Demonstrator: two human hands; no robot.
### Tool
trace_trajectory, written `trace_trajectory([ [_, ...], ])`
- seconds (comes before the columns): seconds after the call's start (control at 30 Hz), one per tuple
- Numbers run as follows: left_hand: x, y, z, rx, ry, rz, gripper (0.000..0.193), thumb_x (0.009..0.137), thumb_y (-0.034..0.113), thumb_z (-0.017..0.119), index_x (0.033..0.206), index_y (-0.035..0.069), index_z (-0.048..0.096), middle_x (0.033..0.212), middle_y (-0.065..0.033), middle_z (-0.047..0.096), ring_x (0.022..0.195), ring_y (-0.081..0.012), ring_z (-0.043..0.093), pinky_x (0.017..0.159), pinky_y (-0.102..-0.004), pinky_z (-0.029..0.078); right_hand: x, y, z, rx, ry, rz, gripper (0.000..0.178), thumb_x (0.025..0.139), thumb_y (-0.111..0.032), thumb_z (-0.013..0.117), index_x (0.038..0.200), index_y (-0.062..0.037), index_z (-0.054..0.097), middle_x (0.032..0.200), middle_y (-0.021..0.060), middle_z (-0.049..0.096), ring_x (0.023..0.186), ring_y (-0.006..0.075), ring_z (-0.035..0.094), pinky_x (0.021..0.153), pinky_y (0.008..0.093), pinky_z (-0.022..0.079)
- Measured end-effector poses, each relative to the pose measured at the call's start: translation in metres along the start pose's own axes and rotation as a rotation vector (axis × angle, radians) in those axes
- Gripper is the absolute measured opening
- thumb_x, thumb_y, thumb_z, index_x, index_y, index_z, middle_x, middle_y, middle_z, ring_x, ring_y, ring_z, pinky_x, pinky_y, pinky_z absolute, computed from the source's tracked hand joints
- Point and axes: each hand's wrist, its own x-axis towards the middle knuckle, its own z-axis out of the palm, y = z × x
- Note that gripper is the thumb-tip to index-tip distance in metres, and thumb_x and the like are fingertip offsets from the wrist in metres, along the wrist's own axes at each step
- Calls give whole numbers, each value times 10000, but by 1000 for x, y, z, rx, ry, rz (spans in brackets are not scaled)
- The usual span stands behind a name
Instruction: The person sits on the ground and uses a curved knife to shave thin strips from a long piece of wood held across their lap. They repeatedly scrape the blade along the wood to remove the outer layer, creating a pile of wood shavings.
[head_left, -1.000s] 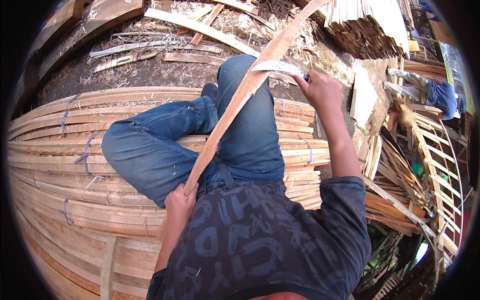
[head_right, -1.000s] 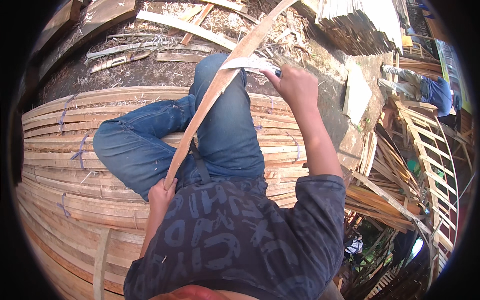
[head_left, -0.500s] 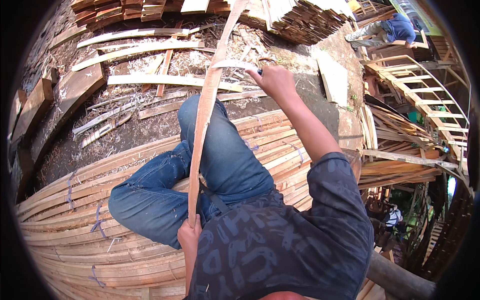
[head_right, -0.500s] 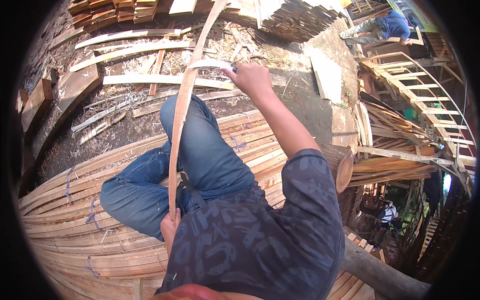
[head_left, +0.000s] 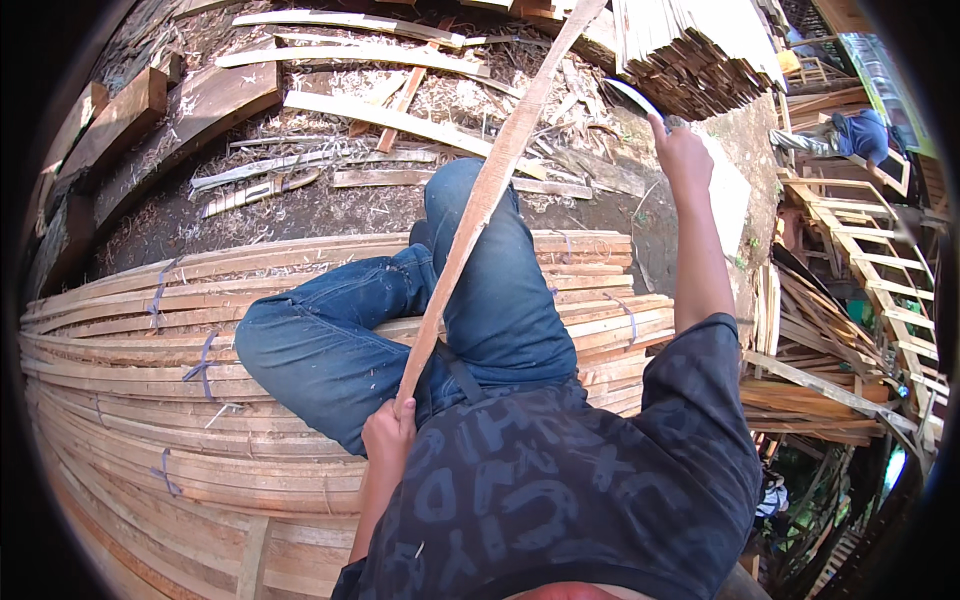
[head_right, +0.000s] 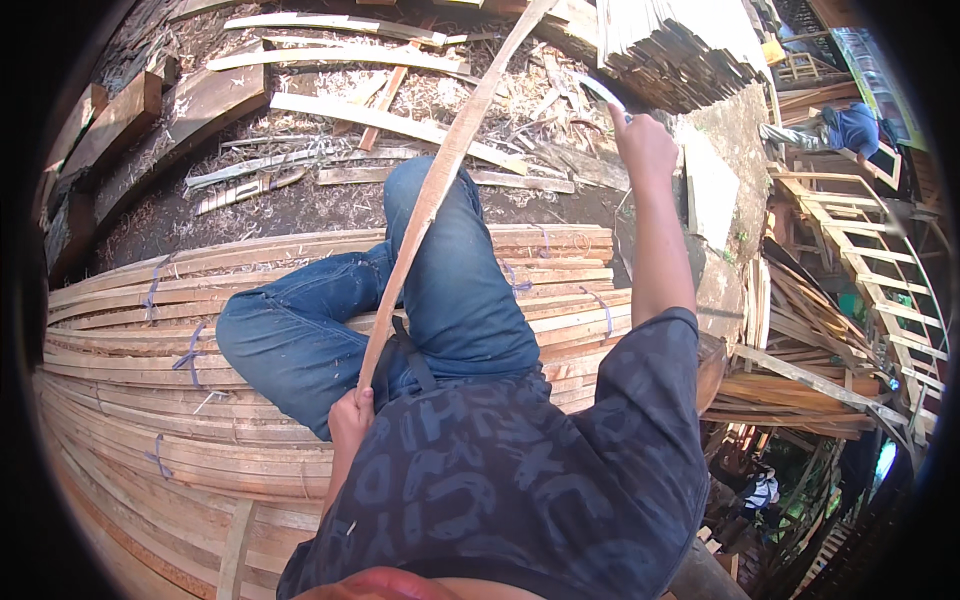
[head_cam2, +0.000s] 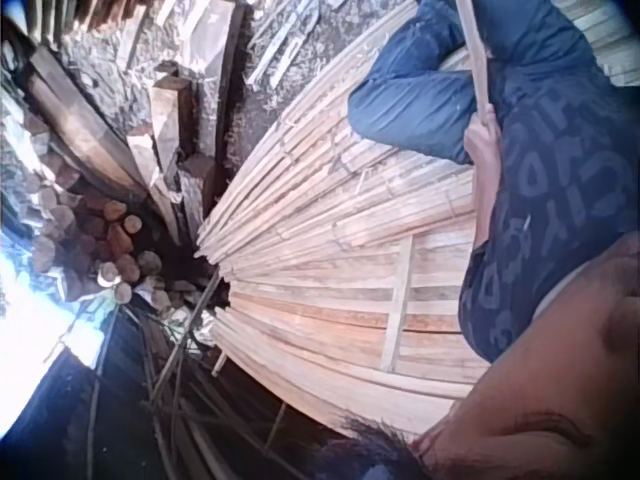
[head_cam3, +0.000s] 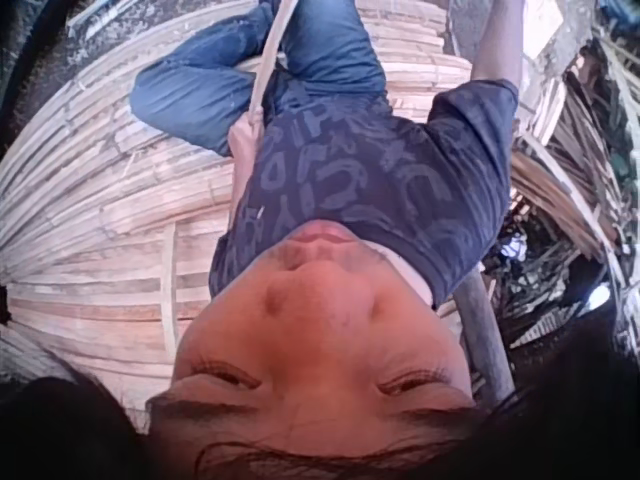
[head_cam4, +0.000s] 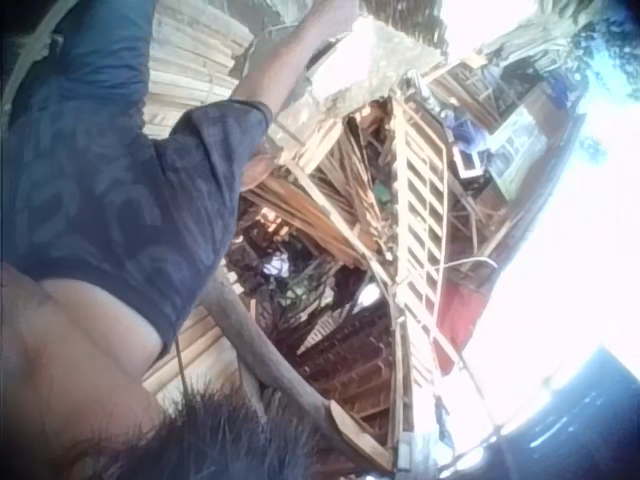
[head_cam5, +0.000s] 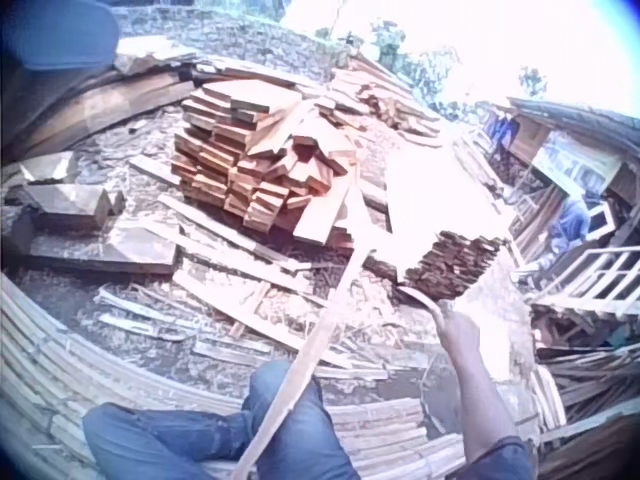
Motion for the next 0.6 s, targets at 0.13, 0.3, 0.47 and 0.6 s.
trace_trajectory([
  [0.13, 1, 10, 1, -14, 59, 5, 583, 910, 521, 479, 680, -4, 585, 615, -254, 563, 639, -464, 574, 576, -498, 446, -13, 19, -20, 58, -24, -38, 705, 893, -646, 398, 768, -12, 681, 711, 204, 655, 702, 362, 654, 608, 439, 503],
  [0.3, 7, 10, -1, 26, -15, 4, 570, 907, 507, 491, 686, -9, 592, 618, -254, 565, 639, -463, 573, 572, -495, 447, -106, -77, -15, 207, -84, -603, 621, 860, -619, 502, 642, -49, 620, 529, 140, 579, 514, 315, 605, 508, 407, 479],
  [0.47, 3, 4, 0, -24, -19, -13, 583, 907, 520, 476, 705, -12, 605, 631, -255, 563, 664, -474, 568, 572, -498, 438, -21, -39, 15, 34, -25, -174, 708, 872, -668, 418, 698, -26, 663, 657, 182, 644, 618, 334, 645, 554, 418, 501],
  [0.6, 5, 5, 3, -8, 23, -22, 535, 907, 478, 505, 721, -9, 628, 651, -253, 587, 667, -454, 591, 593, -496, 461, 7, 58, 3, -30, 11, 86, 719, 899, -642, 389, 737, -2, 672, 719, 211, 651, 713, 366, 643, 646, 456, 502],
])
